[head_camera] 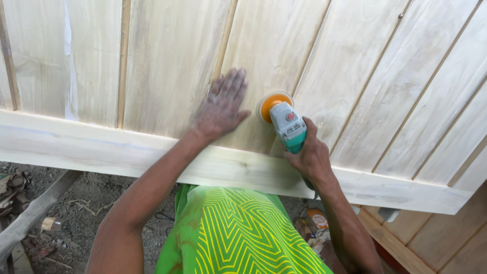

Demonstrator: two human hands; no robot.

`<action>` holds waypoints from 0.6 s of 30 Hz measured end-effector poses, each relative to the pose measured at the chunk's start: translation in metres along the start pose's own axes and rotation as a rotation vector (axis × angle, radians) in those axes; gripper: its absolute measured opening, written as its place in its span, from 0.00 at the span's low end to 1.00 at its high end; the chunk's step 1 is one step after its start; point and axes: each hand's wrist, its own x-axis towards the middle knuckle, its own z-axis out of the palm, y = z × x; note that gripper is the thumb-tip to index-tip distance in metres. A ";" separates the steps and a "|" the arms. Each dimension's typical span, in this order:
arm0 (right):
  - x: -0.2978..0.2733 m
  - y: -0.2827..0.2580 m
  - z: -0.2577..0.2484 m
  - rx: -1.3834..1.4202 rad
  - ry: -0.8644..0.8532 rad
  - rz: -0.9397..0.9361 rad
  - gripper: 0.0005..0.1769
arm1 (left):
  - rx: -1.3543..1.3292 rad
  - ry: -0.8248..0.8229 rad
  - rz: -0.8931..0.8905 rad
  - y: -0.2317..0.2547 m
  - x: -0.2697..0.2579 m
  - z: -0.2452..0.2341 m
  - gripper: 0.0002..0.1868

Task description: The person uses a handheld electric sander to smooth the surface of a large, light-colored wooden panel. They move the tool systematically across the flat sections and along the edges of the panel, occasionally pausing to wipe away dust with their hand.

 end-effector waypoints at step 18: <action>0.270 0.049 -0.102 -0.124 0.169 -0.266 0.52 | 0.026 -0.100 -0.012 0.006 0.033 -0.001 0.51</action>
